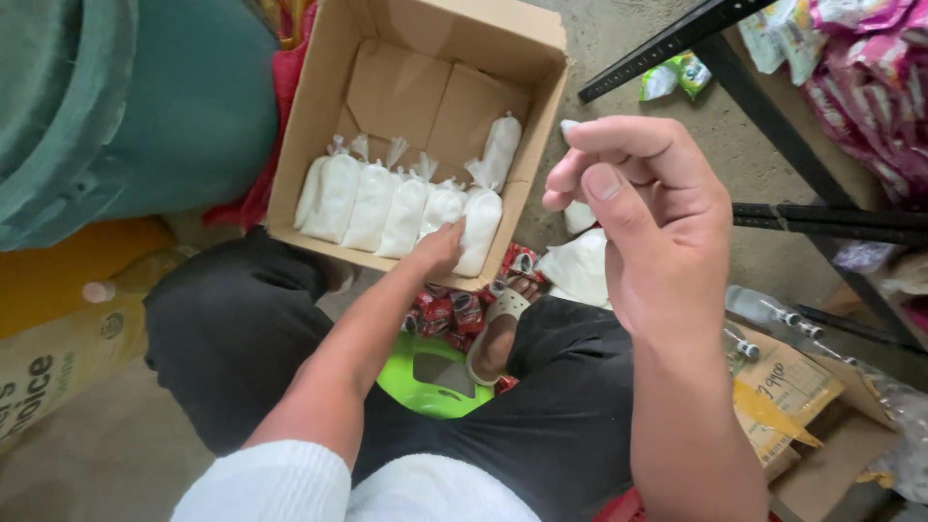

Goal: Packing small white bags of powder into a cardboard box.

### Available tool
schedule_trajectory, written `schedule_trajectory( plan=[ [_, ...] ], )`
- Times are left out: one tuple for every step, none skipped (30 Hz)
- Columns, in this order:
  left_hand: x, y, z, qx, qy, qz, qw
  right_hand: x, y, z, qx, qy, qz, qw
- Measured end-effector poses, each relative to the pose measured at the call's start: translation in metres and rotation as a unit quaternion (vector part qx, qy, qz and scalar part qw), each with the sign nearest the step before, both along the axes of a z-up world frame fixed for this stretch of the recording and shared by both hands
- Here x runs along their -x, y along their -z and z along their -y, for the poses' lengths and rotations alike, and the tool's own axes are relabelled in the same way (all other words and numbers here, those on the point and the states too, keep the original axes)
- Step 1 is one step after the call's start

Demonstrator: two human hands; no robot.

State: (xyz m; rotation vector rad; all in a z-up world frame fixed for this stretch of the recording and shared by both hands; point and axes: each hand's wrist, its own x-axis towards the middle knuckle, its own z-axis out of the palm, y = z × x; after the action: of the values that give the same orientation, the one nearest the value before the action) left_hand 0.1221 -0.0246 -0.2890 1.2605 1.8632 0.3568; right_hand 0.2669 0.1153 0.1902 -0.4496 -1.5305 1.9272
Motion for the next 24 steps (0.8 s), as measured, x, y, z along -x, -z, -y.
schedule_trajectory(
  plan=[
    [-0.002, -0.002, -0.004, -0.004, 0.002, 0.003, 1.0, -0.001, -0.001, -0.004, -0.004, 0.002, 0.003, 1.0],
    [-0.003, -0.004, -0.007, 0.015, 0.013, -0.02, 1.0, -0.001, -0.002, -0.007, -0.02, 0.024, 0.003, 1.0],
    [-0.007, -0.005, -0.006, 0.036, 0.02, -0.042, 0.998, -0.002, -0.002, -0.009, -0.033, 0.042, 0.004, 0.999],
    [-0.01, -0.005, -0.007, 0.034, 0.019, -0.038, 0.999, -0.007, -0.003, -0.013, -0.035, 0.04, 0.008, 0.999],
    [-0.01, -0.006, -0.006, 0.032, 0.028, -0.058, 0.997, -0.01, -0.004, -0.017, -0.059, 0.082, 0.0, 0.995],
    [-0.01, -0.008, -0.006, 0.03, 0.036, -0.077, 0.996, -0.015, -0.005, -0.021, -0.083, 0.123, -0.008, 0.989],
    [-0.009, -0.009, -0.004, 0.028, 0.037, -0.076, 0.996, -0.018, -0.002, -0.024, -0.086, 0.124, -0.007, 0.989],
    [-0.009, -0.01, -0.004, 0.02, 0.028, -0.085, 0.996, -0.022, 0.0, -0.027, -0.061, 0.147, -0.018, 0.987],
    [-0.01, -0.011, -0.008, 0.008, 0.022, -0.094, 0.995, -0.029, 0.001, -0.032, -0.04, 0.173, -0.03, 0.984],
    [-0.007, -0.011, -0.008, 0.003, 0.026, -0.093, 0.995, -0.031, 0.003, -0.038, -0.045, 0.177, -0.03, 0.983],
    [-0.006, -0.01, -0.011, 0.0, 0.015, -0.105, 0.994, -0.036, 0.005, -0.045, -0.052, 0.187, -0.033, 0.98],
    [-0.006, -0.01, -0.015, -0.002, 0.005, -0.116, 0.993, -0.042, 0.006, -0.052, -0.059, 0.197, -0.037, 0.978],
    [-0.006, -0.018, -0.016, -0.007, 0.012, -0.111, 0.994, -0.05, 0.007, -0.056, -0.065, 0.205, -0.032, 0.976],
    [-0.007, -0.027, -0.017, -0.002, 0.036, -0.127, 0.991, -0.06, 0.008, -0.061, -0.078, 0.219, -0.049, 0.971],
    [-0.003, -0.036, -0.018, 0.004, 0.058, -0.147, 0.987, -0.067, 0.009, -0.067, -0.091, 0.23, -0.069, 0.967],
    [-0.004, -0.058, -0.023, -0.001, 0.062, -0.146, 0.987, -0.074, 0.008, -0.072, -0.095, 0.234, -0.068, 0.965],
    [-0.003, -0.08, -0.029, -0.013, 0.092, -0.152, 0.984, -0.079, 0.006, -0.076, -0.086, 0.249, -0.082, 0.961],
    [-0.001, -0.103, -0.034, -0.026, 0.122, -0.159, 0.979, -0.084, 0.005, -0.08, -0.076, 0.265, -0.097, 0.956],
    [0.001, -0.126, -0.04, -0.032, 0.128, -0.161, 0.978, -0.091, 0.009, -0.085, -0.081, 0.271, -0.099, 0.954],
    [0.003, -0.148, -0.046, -0.063, 0.139, -0.157, 0.976, -0.097, 0.013, -0.09, -0.07, 0.282, -0.114, 0.95],
    [0.006, -0.171, -0.05, -0.093, 0.148, -0.153, 0.973, -0.101, 0.017, -0.095, -0.057, 0.292, -0.129, 0.946],
    [0.012, -0.21, -0.055, -0.097, 0.152, -0.155, 0.971, -0.107, 0.017, -0.096, -0.06, 0.296, -0.132, 0.944],
    [0.02, -0.249, -0.058, -0.108, 0.143, -0.172, 0.969, -0.11, 0.018, -0.098, -0.051, 0.283, -0.129, 0.949],
    [0.028, -0.287, -0.06, -0.12, 0.134, -0.189, 0.965, -0.112, 0.019, -0.101, -0.041, 0.271, -0.126, 0.953]
  ],
)
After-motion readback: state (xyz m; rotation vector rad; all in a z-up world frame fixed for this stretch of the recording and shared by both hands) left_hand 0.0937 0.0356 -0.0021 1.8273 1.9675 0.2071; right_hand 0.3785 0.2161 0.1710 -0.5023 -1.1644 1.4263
